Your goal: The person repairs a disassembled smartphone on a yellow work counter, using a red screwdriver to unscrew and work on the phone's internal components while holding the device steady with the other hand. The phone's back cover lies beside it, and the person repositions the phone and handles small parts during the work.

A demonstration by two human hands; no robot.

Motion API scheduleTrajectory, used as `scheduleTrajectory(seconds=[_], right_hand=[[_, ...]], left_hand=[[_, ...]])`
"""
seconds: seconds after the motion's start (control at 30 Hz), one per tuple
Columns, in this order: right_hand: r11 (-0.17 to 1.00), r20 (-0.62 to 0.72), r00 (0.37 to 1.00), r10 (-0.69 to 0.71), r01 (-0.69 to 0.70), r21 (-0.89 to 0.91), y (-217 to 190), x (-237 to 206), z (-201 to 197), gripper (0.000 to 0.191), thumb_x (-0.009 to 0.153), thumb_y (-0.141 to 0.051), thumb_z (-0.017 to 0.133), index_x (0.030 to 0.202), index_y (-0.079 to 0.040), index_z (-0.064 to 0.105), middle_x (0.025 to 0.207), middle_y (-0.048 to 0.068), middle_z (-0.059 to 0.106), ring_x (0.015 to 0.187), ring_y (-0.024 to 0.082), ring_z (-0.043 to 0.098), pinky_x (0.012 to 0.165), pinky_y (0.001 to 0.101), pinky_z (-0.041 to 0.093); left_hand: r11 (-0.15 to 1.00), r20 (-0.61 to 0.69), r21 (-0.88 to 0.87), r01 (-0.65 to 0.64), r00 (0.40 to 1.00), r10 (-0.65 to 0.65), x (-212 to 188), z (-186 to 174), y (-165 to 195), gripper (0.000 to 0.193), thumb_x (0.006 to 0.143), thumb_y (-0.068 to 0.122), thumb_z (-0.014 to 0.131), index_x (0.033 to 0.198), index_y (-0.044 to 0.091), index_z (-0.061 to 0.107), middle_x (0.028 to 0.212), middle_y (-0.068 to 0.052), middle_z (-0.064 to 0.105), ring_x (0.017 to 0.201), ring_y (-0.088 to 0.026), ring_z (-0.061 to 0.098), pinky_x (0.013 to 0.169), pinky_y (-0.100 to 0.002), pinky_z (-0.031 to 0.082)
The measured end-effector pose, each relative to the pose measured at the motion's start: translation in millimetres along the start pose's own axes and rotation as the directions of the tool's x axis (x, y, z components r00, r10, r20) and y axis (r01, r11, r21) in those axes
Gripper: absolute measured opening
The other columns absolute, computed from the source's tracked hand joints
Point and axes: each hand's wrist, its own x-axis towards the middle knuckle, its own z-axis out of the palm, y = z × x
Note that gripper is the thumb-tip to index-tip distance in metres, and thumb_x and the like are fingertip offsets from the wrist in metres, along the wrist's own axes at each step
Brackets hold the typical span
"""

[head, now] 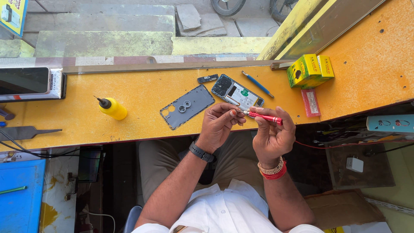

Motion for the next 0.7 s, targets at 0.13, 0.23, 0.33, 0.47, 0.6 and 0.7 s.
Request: scheduleTrajectory(seconds=[0.13,0.23,0.33,0.47,0.6,0.7], right_hand=[[0.997,-0.006,0.999,-0.034,0.033,-0.067,0.6,1.8,-1.2,0.045,0.104,0.004,0.067,0.142,0.001,0.043,0.108,0.022,0.071,0.101,0.031,0.075,0.090,0.0400,0.067],[0.999,-0.035,0.999,-0.011,0.009,-0.049,0.1,1.5,-0.1,0.046,0.105,0.003,0.067,0.143,0.001,0.043,0.108,0.022,0.070,0.101,0.030,0.075,0.089,0.0383,0.066],[1.000,-0.039,0.999,0.013,-0.014,-0.019,0.5,2.0,-0.6,0.046,0.107,0.003,0.065,0.146,0.001,0.040,0.110,0.020,0.070,0.098,0.027,0.076,0.090,0.0369,0.066],[1.000,-0.031,0.999,0.022,-0.023,-0.017,0.5,1.3,0.2,0.046,0.106,0.002,0.066,0.145,0.000,0.041,0.110,0.021,0.070,0.099,0.028,0.075,0.091,0.0372,0.066],[1.000,-0.028,1.000,0.009,-0.009,-0.025,0.8,2.5,-0.4,0.046,0.107,0.002,0.065,0.145,0.000,0.041,0.110,0.020,0.070,0.099,0.028,0.075,0.091,0.0377,0.066],[0.999,-0.023,1.000,0.004,-0.005,-0.036,0.2,2.4,-1.4,0.046,0.107,0.002,0.065,0.145,0.000,0.041,0.110,0.020,0.070,0.099,0.027,0.075,0.092,0.0378,0.066]], left_hand=[[1.000,0.004,0.029,-0.004,1.000,0.003,0.1,-0.3,-0.4,0.011,0.103,0.003,0.068,0.112,-0.003,0.071,0.106,-0.021,0.076,0.095,-0.026,0.076,0.083,-0.035,0.062],[1.000,0.014,0.019,0.007,1.000,-0.008,-0.2,-0.4,0.1,0.012,0.103,0.002,0.067,0.113,-0.004,0.071,0.107,-0.022,0.076,0.096,-0.026,0.076,0.084,-0.036,0.063],[0.999,0.035,0.047,0.024,0.999,-0.025,0.3,0.4,-0.4,0.013,0.102,0.002,0.067,0.113,-0.005,0.071,0.107,-0.022,0.076,0.095,-0.026,0.076,0.084,-0.037,0.063],[0.999,0.026,0.043,0.026,0.999,-0.027,0.1,0.7,0.0,0.014,0.102,0.002,0.067,0.114,-0.005,0.071,0.107,-0.023,0.076,0.096,-0.026,0.076,0.085,-0.037,0.063],[0.999,0.029,0.036,0.023,0.999,-0.024,0.8,1.1,0.4,0.014,0.102,0.002,0.068,0.114,-0.005,0.071,0.107,-0.022,0.076,0.096,-0.026,0.076,0.085,-0.038,0.063],[0.999,0.027,0.039,0.021,0.999,-0.022,0.9,1.4,0.5,0.014,0.102,0.002,0.068,0.114,-0.005,0.071,0.107,-0.022,0.076,0.096,-0.026,0.076,0.085,-0.037,0.063]])
